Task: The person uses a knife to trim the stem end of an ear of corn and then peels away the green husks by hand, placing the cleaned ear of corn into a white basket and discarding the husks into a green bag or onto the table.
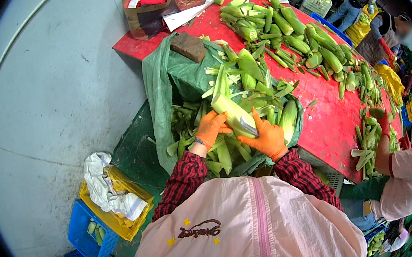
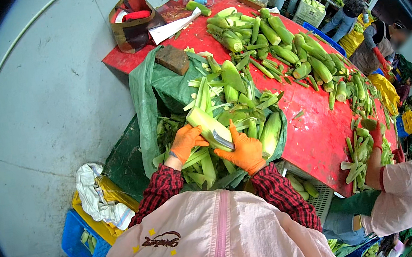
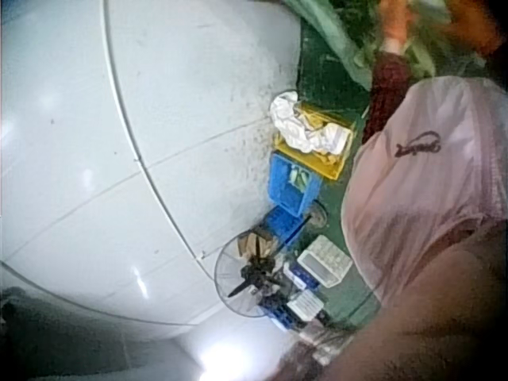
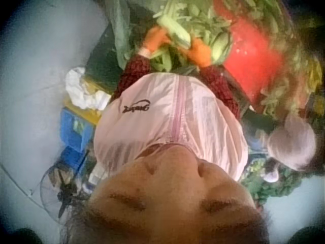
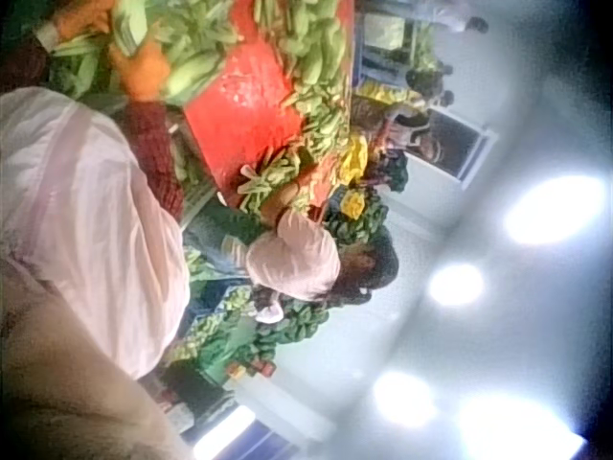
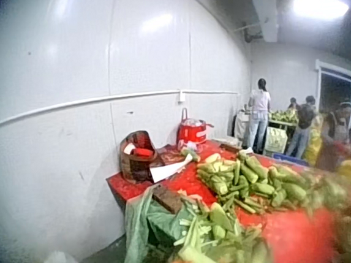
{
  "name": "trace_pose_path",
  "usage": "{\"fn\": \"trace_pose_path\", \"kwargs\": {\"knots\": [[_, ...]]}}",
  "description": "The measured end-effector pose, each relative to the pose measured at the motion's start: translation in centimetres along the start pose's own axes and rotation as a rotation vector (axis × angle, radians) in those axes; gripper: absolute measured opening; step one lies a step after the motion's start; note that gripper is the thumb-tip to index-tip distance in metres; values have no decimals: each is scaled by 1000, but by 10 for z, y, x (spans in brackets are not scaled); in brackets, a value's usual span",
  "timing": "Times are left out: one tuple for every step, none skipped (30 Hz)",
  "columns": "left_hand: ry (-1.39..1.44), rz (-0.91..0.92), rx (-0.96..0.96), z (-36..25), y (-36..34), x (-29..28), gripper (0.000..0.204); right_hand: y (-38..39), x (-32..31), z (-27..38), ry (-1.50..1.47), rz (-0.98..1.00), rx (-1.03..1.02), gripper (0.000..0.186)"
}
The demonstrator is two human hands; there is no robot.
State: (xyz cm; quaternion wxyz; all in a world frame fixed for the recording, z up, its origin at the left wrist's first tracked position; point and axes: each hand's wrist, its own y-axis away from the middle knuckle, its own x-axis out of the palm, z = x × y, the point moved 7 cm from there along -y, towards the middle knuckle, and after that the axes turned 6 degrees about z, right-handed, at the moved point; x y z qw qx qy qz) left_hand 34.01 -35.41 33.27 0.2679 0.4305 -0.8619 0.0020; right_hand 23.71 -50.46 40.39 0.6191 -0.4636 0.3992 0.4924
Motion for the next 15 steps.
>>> {"fn": "trace_pose_path", "kwargs": {"knots": [[1, -1, 17, -1, 0, 1, 32, 0, 0, -1, -2, 1, 8, 104], [3, -1, 35, -5, 1, 5, 30, 0, 0, -2, -2, 2, 15, 104], [5, -1, 53, -7, 1, 7, 29, 0, -1, -1, -2, 1, 19, 104], [3, -15, 56, -6, 2, 7, 28, 1, -2, 0, -2, 0, 23, 104], [-1, -28, 60, -6, 1, 7, 27, 0, -3, 0, -2, -3, 27, 104], [-6, -40, 64, -6, 1, 7, 26, 0, -4, 0, -9, -9, 26, 103], [-1, -47, 63, -8, 0, 7, 25, 0, -4, -1, -15, -16, 24, 101], [5, -55, 60, -9, 0, 8, 24, 1, -5, -1, -21, -21, 24, 100], [12, -61, 58, -10, 0, 10, 24, 1, -4, -1, -37, -6, 17, 98], [-26, -70, 55, -11, 1, 11, 23, 2, -3, -1, -53, 8, 11, 97], [-63, -75, 52, -11, 0, 13, 23, 2, -5, -2, -66, 21, 6, 95], [-99, -80, 50, -11, -1, 15, 22, 0, -7, 0, -102, 2, 20, 94], [-256, -88, 91, -9, -4, 17, 22, -5, -10, 4, -137, -17, 34, 94], [-415, -104, 131, 1, -7, 15, 22, -10, -12, 6, -179, -33, 43, 94], [-366, -55, 117, 25, -14, 11, 24, -16, -15, 5, -196, -21, 63, 94]]}}
